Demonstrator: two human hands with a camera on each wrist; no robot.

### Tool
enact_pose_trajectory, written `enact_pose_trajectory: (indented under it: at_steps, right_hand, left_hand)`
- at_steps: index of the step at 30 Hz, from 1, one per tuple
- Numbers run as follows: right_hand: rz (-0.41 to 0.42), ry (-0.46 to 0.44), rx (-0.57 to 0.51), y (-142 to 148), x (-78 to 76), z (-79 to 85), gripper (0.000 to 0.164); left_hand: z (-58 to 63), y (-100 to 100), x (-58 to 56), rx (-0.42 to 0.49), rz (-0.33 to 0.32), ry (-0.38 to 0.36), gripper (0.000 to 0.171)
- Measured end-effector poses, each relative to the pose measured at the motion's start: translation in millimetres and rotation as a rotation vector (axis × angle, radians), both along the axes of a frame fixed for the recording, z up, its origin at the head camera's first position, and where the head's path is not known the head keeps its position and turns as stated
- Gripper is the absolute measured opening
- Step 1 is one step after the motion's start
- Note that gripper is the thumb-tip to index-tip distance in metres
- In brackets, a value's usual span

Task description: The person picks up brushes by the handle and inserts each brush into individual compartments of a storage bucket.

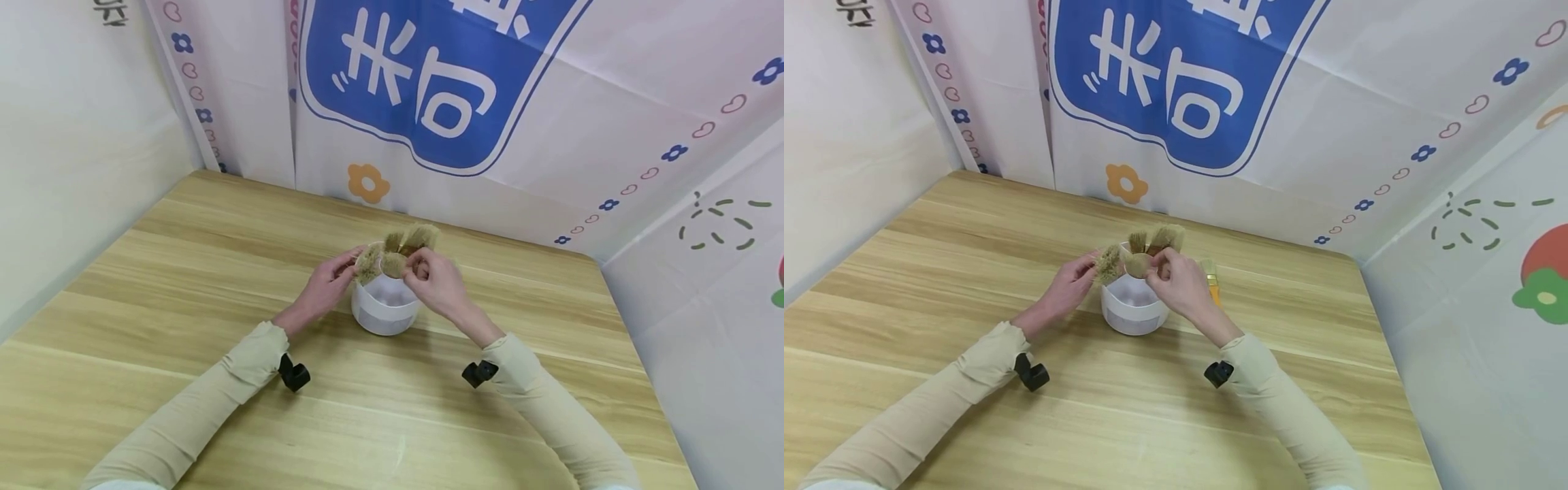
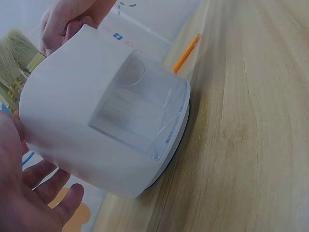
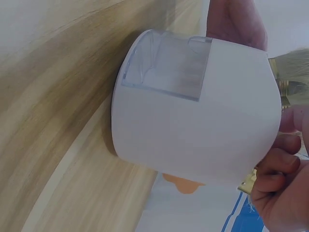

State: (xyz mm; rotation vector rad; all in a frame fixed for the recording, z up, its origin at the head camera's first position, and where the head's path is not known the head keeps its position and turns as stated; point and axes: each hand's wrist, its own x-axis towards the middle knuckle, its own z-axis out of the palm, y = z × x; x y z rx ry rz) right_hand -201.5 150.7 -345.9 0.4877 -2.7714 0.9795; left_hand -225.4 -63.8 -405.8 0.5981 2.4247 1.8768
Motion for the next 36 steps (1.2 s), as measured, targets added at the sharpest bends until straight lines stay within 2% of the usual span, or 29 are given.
enact_pose_trajectory:
  at_steps: [4,10,19,23,31,36]
  right_hand:
    - [-0.025,-0.006,-0.027,6.9,1.2,-1.6,0.015]
    - [-0.073,-0.065,-0.061,19.9,2.5,-5.2,0.016]
    - [-0.146,-0.052,-0.064,42.5,0.1,-12.6,0.017]
    - [-0.192,-0.074,-0.015,57.4,-5.8,-20.5,0.019]
    - [-0.298,-0.215,0.099,87.5,-18.7,-38.0,0.025]
    - [-0.352,-0.249,0.174,98.2,-24.7,-45.1,0.024]
  left_hand:
    - [-0.4,0.4,-1.4,-0.006,0.007,0.009,0.042]
    - [-4.1,-0.1,-3.9,-0.008,0.012,0.018,0.042]
    - [-3.3,0.5,-4.3,-0.006,0.012,0.010,0.041]
    - [-2.2,1.0,-4.6,-0.001,0.003,0.012,0.041]
    - [-2.1,-0.5,-4.5,-0.009,0.000,0.003,0.042]
    - [-2.6,0.6,-5.6,-0.005,-0.004,0.007,0.042]
